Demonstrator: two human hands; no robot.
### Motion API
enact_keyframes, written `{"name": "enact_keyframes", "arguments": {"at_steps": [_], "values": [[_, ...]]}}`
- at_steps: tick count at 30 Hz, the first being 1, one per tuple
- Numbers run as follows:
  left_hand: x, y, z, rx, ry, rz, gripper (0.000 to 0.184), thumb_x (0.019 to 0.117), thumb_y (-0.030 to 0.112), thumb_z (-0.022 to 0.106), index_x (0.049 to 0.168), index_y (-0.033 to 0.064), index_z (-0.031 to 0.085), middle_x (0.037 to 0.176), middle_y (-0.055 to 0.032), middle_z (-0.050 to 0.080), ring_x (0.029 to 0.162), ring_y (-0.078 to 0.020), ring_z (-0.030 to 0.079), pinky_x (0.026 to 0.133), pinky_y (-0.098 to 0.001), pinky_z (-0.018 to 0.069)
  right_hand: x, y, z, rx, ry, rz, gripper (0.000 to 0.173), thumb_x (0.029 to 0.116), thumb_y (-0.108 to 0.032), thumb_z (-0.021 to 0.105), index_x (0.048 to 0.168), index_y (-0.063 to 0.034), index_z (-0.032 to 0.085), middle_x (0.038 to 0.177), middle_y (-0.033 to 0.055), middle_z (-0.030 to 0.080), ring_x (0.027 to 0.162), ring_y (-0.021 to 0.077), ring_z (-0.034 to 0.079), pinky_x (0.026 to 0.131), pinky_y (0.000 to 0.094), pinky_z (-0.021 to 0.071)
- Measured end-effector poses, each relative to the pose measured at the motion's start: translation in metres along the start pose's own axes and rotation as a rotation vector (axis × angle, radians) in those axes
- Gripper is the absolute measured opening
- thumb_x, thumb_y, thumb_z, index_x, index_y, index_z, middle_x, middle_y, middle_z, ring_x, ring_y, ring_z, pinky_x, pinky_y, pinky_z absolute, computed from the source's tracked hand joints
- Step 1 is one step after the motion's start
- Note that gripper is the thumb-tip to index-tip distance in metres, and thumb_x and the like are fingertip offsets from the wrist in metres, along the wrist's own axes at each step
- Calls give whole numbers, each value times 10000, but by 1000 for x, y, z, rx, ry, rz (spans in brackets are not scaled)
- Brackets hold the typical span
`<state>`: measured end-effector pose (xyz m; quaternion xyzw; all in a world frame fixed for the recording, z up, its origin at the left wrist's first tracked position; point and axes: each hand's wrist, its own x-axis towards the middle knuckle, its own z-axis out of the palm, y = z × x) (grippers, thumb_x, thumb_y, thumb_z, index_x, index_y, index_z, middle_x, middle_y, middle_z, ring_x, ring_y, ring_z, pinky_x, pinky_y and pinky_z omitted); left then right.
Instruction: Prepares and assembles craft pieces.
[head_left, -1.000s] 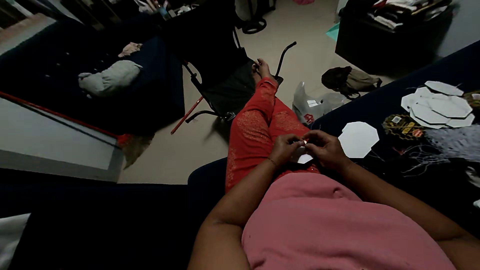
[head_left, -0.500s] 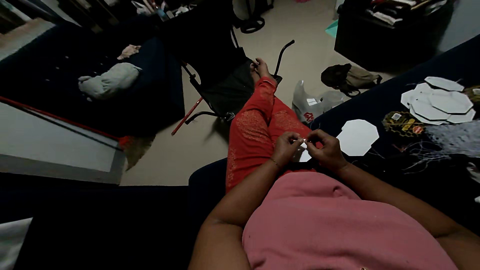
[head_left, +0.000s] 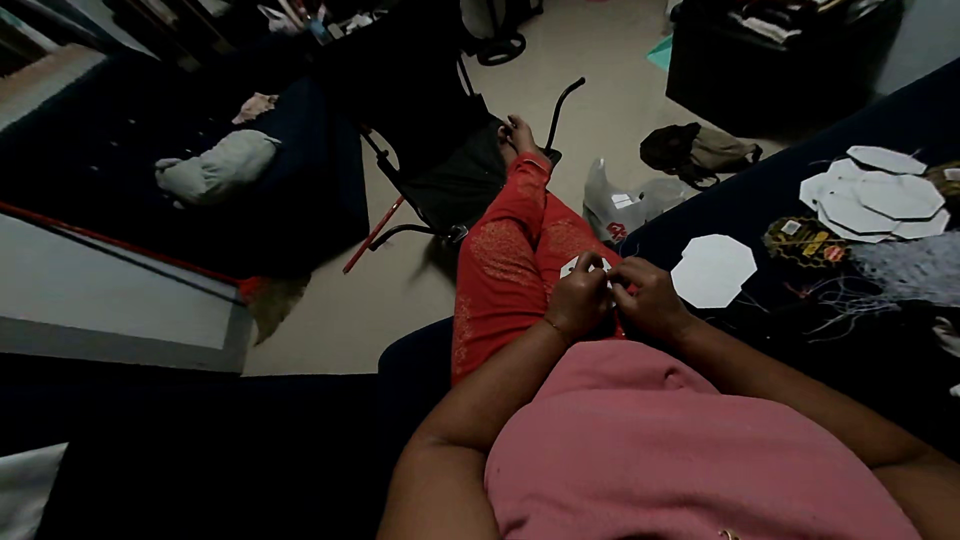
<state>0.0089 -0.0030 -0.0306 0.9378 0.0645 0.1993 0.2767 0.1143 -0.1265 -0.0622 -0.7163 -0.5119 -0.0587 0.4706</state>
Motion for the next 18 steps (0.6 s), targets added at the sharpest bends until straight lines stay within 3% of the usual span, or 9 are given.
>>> {"name": "enact_keyframes", "arguments": {"at_steps": [4, 8, 13, 16, 18], "values": [[4, -4, -7, -141, -108, -58, 150, 933, 49, 637, 919, -75, 720, 1172, -221, 645, 932, -261, 679, 858, -400, 576, -2, 6, 4, 35, 80, -69, 148, 874, -38, 609, 963, 23, 711, 904, 145, 709, 843, 242, 695, 793, 375, 588], [4, -10, -12, -450, -84, -146, 137, 954, 44, 638, 915, -56, 724, 1146, -152, 612, 880, -88, 608, 809, -224, 536, -2, 10, 2, 136, 45, -29, 128, 872, -26, 617, 966, 31, 681, 895, 138, 692, 811, 199, 681, 771, 350, 585], [3, -14, -13, -790, -81, -314, 96, 957, 25, 639, 969, -43, 706, 1057, -72, 664, 953, -71, 630, 867, -254, 543, 0, 11, -1, 347, 26, 41, 101, 874, -21, 610, 935, -5, 688, 901, 65, 701, 835, 92, 675, 792, 281, 581], [4, -11, -12, -795, -65, -393, 97, 967, 40, 643, 968, -25, 714, 890, -12, 688, 790, -24, 617, 763, -225, 531, -2, 11, -2, 342, 55, 40, 110, 887, -28, 617, 936, 1, 711, 917, 68, 714, 857, 82, 681, 814, 267, 581], [3, -10, -11, -774, -40, -402, 94, 963, 33, 646, 965, -25, 719, 864, -9, 690, 766, -21, 616, 750, -221, 529, -4, 9, -3, 287, 57, 18, 140, 904, -48, 612, 963, 10, 725, 945, 91, 722, 881, 97, 690, 835, 264, 582]]}}
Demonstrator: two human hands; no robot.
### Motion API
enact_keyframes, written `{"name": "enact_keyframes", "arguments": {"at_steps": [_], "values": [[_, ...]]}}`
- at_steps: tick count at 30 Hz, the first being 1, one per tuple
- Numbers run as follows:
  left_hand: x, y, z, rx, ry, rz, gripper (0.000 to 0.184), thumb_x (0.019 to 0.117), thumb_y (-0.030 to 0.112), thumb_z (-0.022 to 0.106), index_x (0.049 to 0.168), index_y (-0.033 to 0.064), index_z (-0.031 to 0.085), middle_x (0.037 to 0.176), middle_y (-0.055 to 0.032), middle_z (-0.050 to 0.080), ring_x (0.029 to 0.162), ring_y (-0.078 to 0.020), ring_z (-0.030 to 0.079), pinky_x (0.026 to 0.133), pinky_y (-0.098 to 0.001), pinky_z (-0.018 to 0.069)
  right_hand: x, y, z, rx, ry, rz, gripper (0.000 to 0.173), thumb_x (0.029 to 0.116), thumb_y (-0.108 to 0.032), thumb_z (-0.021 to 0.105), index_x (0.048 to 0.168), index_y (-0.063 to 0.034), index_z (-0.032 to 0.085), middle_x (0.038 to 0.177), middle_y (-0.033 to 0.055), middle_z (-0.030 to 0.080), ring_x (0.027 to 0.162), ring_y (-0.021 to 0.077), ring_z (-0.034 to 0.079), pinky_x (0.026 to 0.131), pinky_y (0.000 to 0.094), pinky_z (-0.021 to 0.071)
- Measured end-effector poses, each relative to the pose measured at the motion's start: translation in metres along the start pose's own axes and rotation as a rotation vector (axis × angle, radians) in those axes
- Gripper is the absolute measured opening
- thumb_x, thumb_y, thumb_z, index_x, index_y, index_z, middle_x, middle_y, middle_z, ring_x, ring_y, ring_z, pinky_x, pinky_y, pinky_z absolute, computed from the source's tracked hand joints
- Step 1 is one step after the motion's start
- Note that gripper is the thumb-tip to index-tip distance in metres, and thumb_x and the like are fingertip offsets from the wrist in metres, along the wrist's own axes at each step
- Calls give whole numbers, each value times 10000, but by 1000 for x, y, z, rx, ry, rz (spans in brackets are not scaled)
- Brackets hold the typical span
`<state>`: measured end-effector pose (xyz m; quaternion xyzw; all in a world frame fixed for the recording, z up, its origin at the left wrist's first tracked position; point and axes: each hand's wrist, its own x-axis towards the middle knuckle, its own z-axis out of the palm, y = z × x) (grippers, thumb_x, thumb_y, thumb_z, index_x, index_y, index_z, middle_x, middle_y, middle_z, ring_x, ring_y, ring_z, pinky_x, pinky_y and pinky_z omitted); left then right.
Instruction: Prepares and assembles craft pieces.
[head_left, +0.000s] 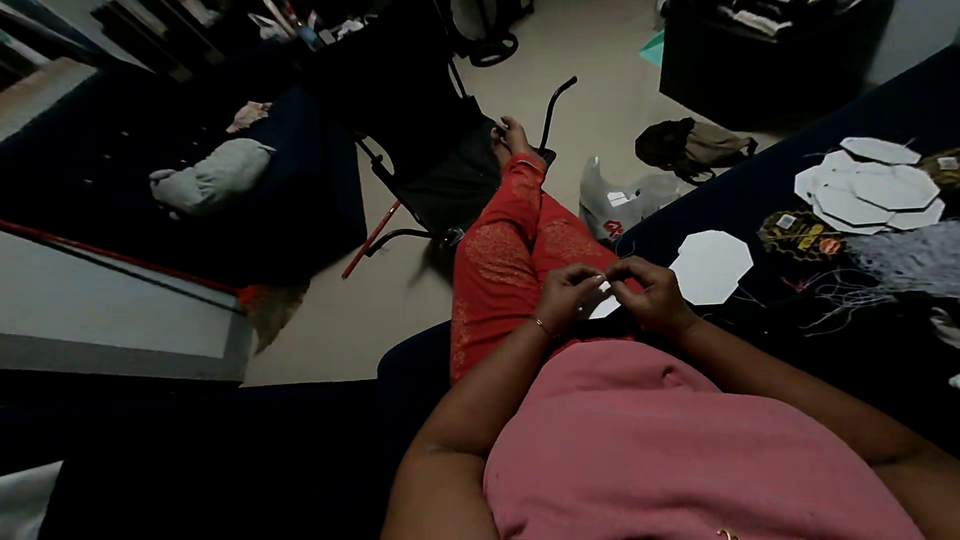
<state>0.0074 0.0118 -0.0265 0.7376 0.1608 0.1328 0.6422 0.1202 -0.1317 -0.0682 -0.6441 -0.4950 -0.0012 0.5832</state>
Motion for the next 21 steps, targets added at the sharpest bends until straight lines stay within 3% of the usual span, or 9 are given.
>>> {"name": "enact_keyframes", "arguments": {"at_steps": [6, 13, 16, 19, 21], "values": [[-1, 1, 1, 151, 23, 46, 123, 973, 52, 640, 989, -35, 726, 917, -55, 704, 818, -43, 636, 797, -238, 535, 0, -4, 0, -155, -7, -79, 187, 942, -129, 619, 963, 9, 743, 910, 116, 732, 841, 173, 698, 799, 315, 586], [-3, 5, 6, 342, 3, 56, 162, 979, 76, 628, 1028, -42, 728, 951, -100, 702, 800, -68, 624, 785, -242, 528, 0, -2, 4, -339, 21, -153, 166, 907, -118, 623, 872, 2, 733, 823, 123, 715, 768, 237, 693, 720, 359, 585], [-3, 9, 4, 244, 43, -28, 154, 978, 78, 643, 1029, -43, 724, 909, -87, 715, 805, -62, 640, 799, -256, 533, 2, -8, -1, -150, -32, 48, 167, 916, -115, 621, 897, 23, 714, 820, 116, 689, 748, 178, 666, 714, 346, 571], [-1, 8, 1, 204, 69, -53, 144, 967, 74, 655, 1009, -48, 720, 872, -75, 703, 781, -55, 636, 780, -253, 539, 7, -9, -10, 189, -68, 302, 124, 930, -110, 610, 917, -20, 693, 836, 18, 681, 762, 55, 641, 746, 262, 553], [-2, 11, 4, 265, 48, -50, 153, 966, 82, 640, 996, -50, 713, 871, -79, 694, 776, -57, 627, 772, -247, 534, 9, -10, -15, 389, -90, 398, 107, 940, -91, 592, 902, -66, 689, 844, -31, 689, 784, 37, 647, 760, 254, 556]]}}
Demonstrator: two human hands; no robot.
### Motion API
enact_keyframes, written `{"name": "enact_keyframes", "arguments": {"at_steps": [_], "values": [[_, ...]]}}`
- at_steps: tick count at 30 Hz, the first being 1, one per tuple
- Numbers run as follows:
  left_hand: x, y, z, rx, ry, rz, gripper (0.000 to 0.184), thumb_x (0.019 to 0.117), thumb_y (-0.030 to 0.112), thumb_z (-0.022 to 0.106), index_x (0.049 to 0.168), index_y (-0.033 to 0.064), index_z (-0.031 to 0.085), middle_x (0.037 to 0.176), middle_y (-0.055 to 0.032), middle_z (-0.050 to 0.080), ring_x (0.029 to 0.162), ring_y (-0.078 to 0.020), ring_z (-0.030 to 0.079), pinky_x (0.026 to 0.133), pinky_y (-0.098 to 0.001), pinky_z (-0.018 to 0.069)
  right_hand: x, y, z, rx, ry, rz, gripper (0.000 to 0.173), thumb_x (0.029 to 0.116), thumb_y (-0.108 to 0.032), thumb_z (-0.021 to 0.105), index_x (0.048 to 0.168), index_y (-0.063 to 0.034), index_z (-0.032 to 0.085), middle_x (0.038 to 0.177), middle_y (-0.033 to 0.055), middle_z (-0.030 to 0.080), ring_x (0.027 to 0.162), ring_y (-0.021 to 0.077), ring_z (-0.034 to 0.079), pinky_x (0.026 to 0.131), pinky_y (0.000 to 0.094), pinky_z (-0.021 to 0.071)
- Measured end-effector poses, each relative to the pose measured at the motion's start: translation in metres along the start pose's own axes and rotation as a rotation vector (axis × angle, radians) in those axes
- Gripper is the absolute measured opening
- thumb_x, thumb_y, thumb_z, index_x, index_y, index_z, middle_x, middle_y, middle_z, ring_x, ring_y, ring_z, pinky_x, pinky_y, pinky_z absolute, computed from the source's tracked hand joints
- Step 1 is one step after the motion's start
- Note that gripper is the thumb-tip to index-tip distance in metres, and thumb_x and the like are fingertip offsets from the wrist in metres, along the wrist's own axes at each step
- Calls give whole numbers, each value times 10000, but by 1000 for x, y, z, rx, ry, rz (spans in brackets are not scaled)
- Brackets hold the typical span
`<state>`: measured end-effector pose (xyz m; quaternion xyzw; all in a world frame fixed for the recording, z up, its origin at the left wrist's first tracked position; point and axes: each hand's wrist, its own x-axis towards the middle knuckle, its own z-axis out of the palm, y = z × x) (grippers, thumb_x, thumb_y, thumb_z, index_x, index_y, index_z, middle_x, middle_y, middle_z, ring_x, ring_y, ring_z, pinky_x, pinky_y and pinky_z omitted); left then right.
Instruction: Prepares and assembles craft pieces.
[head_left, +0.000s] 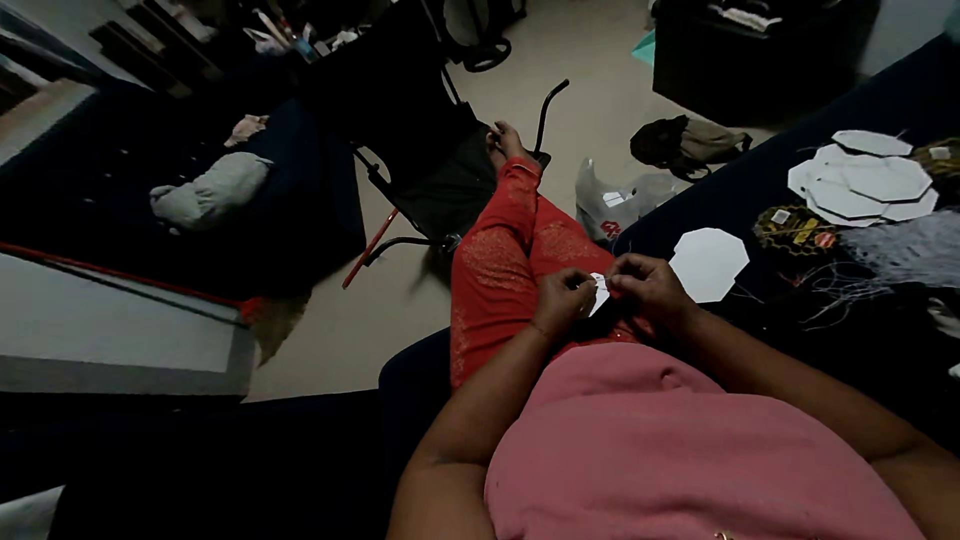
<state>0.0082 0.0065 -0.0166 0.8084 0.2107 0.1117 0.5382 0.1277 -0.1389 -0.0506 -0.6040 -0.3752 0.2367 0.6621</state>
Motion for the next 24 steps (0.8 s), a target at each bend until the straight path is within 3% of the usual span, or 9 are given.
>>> {"name": "enact_keyframes", "arguments": {"at_steps": [3, 5, 8, 11, 13, 15, 19, 22, 24], "values": [[-2, 4, 2, 166, -23, 39, 190, 957, 94, 601, 998, -56, 709, 887, -112, 693, 788, -102, 626, 768, -280, 530, 2, 5, -2, 147, -68, 2, 166, 932, -66, 526, 845, -80, 667, 919, -21, 683, 884, 65, 647, 812, 288, 550], [-3, 8, 2, 256, -63, 97, 216, 958, 102, 587, 1021, -70, 701, 932, -153, 697, 837, -169, 654, 809, -339, 543, 4, 4, -3, -1, -65, 35, 174, 958, -66, 525, 888, 10, 665, 1061, 80, 665, 1013, 117, 631, 901, 312, 530], [-6, 6, 9, 265, -126, 401, 179, 920, 67, 608, 964, -79, 700, 914, -168, 695, 817, -191, 673, 776, -345, 571, 9, -15, -5, -250, -80, 267, 326, 1023, -194, 603, 1220, 65, 621, 1286, 226, 593, 1098, 254, 624, 964, 398, 517], [-5, 4, 13, 263, -170, 615, 158, 899, 43, 598, 937, -68, 703, 886, -158, 690, 811, -190, 676, 771, -328, 577, 9, -27, -13, -207, -194, 360, 524, 939, -120, 719, 1397, 32, 514, 1179, 190, 665, 987, 218, 663, 897, 391, 550], [-4, 6, 13, 280, -200, 631, 155, 899, 39, 582, 935, -59, 697, 920, -165, 680, 848, -211, 671, 790, -351, 571, 8, -29, -23, -143, -233, 345, 421, 924, -43, 713, 1317, 33, 583, 1022, 137, 689, 823, 137, 639, 785, 330, 551], [-2, 9, 13, 281, -216, 641, 156, 902, 42, 605, 969, -56, 706, 1048, -198, 674, 949, -235, 676, 848, -364, 575, 11, -33, -43, -173, -206, 310, 323, 939, -15, 673, 1254, 39, 637, 1055, 147, 691, 846, 132, 646, 805, 314, 555], [0, 10, 7, 203, -206, 613, 526, 965, 323, 632, 1346, -38, 606, 1516, -285, 428, 1366, -305, 497, 1044, -392, 504, 9, -30, -110, -269, 23, 277, 292, 970, -34, 625, 1257, 11, 656, 1079, 152, 697, 839, 164, 641, 773, 352, 542], [1, 5, 4, 163, -210, 558, 607, 970, 341, 629, 1440, -30, 528, 1571, -268, 368, 1391, -285, 478, 1027, -383, 518, 6, -16, -181, -366, 366, 225, 295, 960, -50, 662, 1254, -26, 672, 1092, 173, 724, 903, 251, 707, 823, 469, 590], [2, 3, 4, 163, -223, 510, 563, 966, 265, 628, 1426, -45, 533, 1554, -264, 396, 1367, -287, 506, 1005, -377, 535, -3, -18, -220, -526, 639, 293, 410, 973, -139, 681, 1346, 13, 603, 1178, 255, 693, 1029, 377, 693, 916, 570, 547]]}}
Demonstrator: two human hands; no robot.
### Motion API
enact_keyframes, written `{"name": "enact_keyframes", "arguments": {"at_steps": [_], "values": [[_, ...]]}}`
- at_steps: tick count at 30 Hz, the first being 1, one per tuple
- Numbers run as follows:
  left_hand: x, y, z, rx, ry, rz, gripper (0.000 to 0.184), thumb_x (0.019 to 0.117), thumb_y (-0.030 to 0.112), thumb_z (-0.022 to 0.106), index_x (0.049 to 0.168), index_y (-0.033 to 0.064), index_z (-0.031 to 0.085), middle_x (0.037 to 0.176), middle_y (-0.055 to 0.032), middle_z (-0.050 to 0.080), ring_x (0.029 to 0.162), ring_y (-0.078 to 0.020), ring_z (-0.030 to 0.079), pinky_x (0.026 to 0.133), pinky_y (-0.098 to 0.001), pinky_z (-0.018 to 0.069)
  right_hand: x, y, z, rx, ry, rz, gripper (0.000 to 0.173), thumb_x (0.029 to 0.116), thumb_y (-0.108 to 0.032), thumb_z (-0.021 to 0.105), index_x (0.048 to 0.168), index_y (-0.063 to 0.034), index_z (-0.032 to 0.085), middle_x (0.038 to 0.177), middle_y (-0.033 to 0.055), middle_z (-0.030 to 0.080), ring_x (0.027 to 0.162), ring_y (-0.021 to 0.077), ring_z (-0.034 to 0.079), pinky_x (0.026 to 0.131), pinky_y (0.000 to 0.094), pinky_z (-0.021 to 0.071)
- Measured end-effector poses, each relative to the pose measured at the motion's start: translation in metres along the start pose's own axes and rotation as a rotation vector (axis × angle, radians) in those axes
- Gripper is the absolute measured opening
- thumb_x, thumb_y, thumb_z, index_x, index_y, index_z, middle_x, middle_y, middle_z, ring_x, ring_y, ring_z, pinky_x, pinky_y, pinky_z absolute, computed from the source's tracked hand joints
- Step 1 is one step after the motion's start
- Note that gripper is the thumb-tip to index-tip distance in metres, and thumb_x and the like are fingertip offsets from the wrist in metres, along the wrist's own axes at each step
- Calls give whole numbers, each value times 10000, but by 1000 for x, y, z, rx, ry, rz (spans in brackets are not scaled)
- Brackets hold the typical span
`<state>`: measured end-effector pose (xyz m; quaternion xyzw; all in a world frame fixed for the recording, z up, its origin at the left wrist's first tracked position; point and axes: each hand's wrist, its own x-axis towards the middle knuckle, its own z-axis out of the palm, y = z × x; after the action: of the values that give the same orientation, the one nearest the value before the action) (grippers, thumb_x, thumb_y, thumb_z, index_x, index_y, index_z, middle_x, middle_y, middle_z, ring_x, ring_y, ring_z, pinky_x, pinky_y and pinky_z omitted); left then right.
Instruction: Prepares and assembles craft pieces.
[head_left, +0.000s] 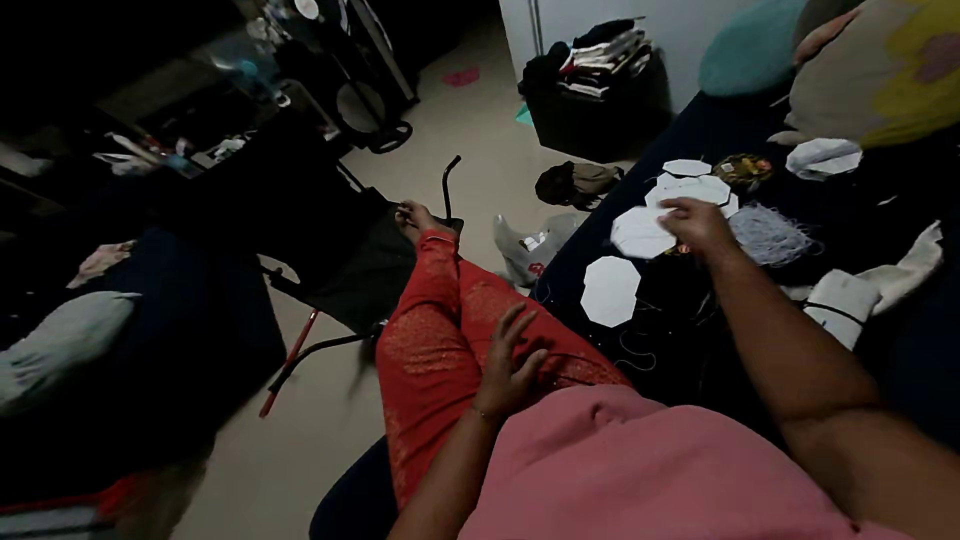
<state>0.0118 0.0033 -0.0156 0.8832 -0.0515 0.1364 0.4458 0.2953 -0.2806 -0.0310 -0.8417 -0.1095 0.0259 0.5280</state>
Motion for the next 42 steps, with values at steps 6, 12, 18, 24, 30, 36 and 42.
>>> {"name": "enact_keyframes", "arguments": {"at_steps": [6, 12, 18, 24, 30, 36, 42], "values": [[1, -9, 1, -49, -63, -84, 445, 985, 174, 608, 1356, -70, 583, 1468, -234, 510, 1340, -254, 532, 1064, -357, 492, -31, -5, 1, -369, 4, 42, 623, 889, -232, 803, 1356, 100, 558, 1358, 384, 521, 1258, 561, 514, 1021, 708, 422], [-1, -11, 0, -64, -92, -111, 423, 991, 169, 594, 1329, -86, 594, 1438, -234, 535, 1336, -245, 531, 1106, -355, 453, -67, -18, 91, -632, -487, -5, 934, 705, -325, 945, 1435, 60, 508, 1439, 309, 468, 1364, 509, 418, 1027, 654, 436], [-1, -6, -4, -98, -70, -189, 366, 998, 114, 586, 1298, -95, 603, 1389, -221, 569, 1263, -208, 587, 1046, -319, 503, -64, -13, 86, -409, -384, -7, 380, 927, -124, 732, 1264, 28, 647, 1187, 300, 666, 1158, 480, 622, 989, 656, 459], [7, 6, -6, -188, 28, -352, 381, 1013, 84, 558, 1354, -88, 565, 1274, -206, 647, 1139, -195, 656, 981, -337, 540, -76, -46, 80, -2, -471, -160, 196, 1015, -153, 637, 1037, 25, 715, 807, 121, 651, 696, 184, 586, 699, 403, 514], [7, 5, -2, -531, 116, -384, 304, 973, -9, 546, 1263, -91, 578, 1093, -85, 683, 910, -86, 663, 837, -277, 570, -111, -75, 108, 232, -600, -168, 171, 1008, -154, 632, 1073, -9, 695, 882, 54, 678, 741, 73, 620, 720, 287, 539], [2, 7, -4, -683, 181, -502, 214, 977, 7, 514, 1158, -53, 610, 958, -47, 675, 826, -96, 655, 775, -287, 575, -122, -74, 127, 349, -636, -238, 321, 897, -100, 726, 1201, -29, 654, 1111, 96, 711, 979, 143, 697, 898, 350, 584], [2, 7, -4, -792, 166, -551, 166, 1046, 48, 444, 1044, -2, 603, 863, -3, 659, 778, -68, 650, 744, -261, 573, -128, -74, 135, 350, -631, -275, 292, 893, -66, 722, 1175, -15, 665, 1101, 92, 712, 979, 108, 689, 902, 307, 575]]}}
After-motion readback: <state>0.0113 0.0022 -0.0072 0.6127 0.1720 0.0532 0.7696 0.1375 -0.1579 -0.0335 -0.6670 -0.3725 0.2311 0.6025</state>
